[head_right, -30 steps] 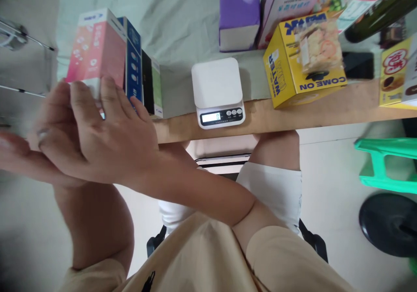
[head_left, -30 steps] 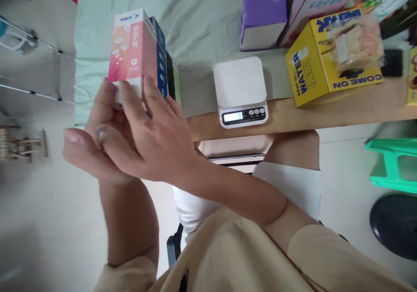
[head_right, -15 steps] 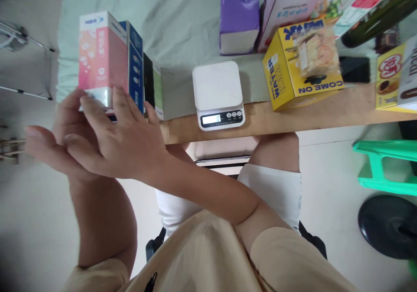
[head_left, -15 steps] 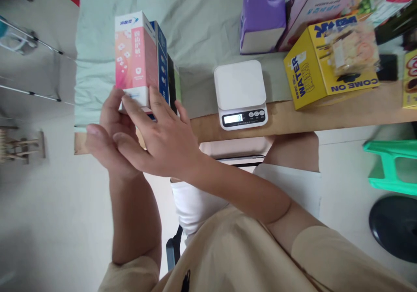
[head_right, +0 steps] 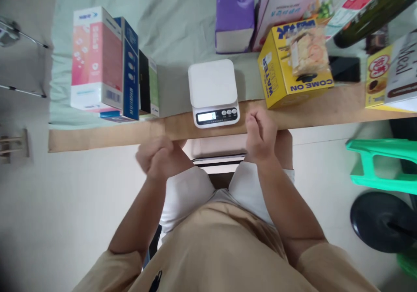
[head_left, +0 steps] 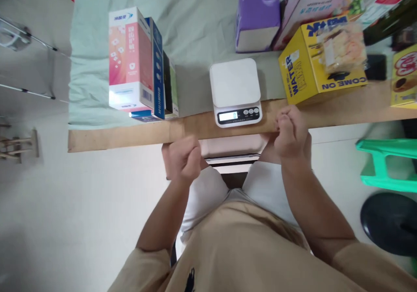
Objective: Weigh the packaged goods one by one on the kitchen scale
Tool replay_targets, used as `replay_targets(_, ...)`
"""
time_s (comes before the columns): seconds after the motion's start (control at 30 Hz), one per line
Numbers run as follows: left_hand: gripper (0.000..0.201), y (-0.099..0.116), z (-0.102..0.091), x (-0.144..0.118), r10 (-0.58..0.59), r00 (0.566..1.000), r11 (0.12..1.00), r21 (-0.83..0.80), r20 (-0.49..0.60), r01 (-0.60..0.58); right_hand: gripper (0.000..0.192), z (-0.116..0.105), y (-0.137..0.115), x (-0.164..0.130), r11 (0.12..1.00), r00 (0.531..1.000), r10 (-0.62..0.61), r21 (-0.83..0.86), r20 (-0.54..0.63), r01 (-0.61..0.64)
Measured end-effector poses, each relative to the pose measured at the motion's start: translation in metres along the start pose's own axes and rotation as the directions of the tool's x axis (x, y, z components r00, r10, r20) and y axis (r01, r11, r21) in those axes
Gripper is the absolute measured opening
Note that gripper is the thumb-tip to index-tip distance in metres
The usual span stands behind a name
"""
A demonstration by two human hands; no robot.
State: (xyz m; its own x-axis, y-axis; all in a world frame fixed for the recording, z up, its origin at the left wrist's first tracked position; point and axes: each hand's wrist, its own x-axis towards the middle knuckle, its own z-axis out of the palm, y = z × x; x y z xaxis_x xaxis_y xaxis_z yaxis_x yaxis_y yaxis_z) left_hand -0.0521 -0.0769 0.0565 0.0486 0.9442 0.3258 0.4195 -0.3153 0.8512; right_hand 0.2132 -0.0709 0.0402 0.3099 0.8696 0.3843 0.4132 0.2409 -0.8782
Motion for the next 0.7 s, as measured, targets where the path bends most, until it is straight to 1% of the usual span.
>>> replay_targets(0.03, 0.039, 0.000, 0.013, 0.000, 0.006, 0.998, 0.999, -0.036, 0.062, -0.003, 0.030, -0.007, 0.008, 0.000, 0.998, 1.000, 0.024, -0.054, -0.008, -0.025)
replay_targets(0.1, 0.037, 0.000, 0.035, 0.005, 0.002, 0.993, 0.995, -0.099, 0.118, 0.010, 0.031, -0.016, 0.019, 0.002, 0.987, 0.998, 0.056, -0.153, 0.005, -0.055)
replay_targets(0.17, 0.039, -0.002, 0.050, 0.013, -0.008, 0.994, 0.994, -0.110, 0.110, 0.020, 0.032, -0.021, 0.026, 0.003, 0.976, 0.997, 0.068, -0.210, 0.032, -0.060)
replay_targets(0.23, 0.039, -0.005, 0.059, 0.019, -0.024, 0.995, 0.994, -0.101, 0.098, 0.034, 0.032, -0.022, 0.031, 0.004, 0.972, 0.997, 0.068, -0.230, 0.046, -0.056)
replay_targets(0.47, 0.037, -0.008, 0.063, 0.021, -0.089, 0.992, 0.996, -0.023, 0.093, 0.091, 0.030, -0.019, 0.040, 0.002, 0.967, 0.991, 0.083, -0.248, 0.105, -0.055)
replay_targets(0.6, 0.037, -0.009, 0.065, 0.019, -0.075, 0.994, 0.997, -0.011, 0.081, 0.076, 0.028, -0.028, 0.035, -0.003, 0.971, 0.987, 0.088, -0.233, 0.137, -0.054)
replay_targets(0.63, 0.037, -0.009, 0.065, 0.019, -0.064, 0.995, 0.998, -0.013, 0.079, 0.065, 0.027, -0.032, 0.034, -0.004, 0.973, 0.989, 0.081, -0.224, 0.120, -0.052)
replay_targets(0.67, 0.038, -0.009, 0.065, 0.018, -0.050, 0.996, 0.999, -0.018, 0.079, 0.051, 0.026, -0.038, 0.032, -0.004, 0.977, 0.996, 0.061, -0.209, 0.069, -0.046)
replay_targets(0.7, 0.038, -0.008, 0.065, 0.017, -0.033, 0.996, 0.999, -0.025, 0.081, 0.035, 0.023, -0.044, 0.031, -0.002, 0.981, 0.999, 0.034, -0.190, -0.011, -0.036)
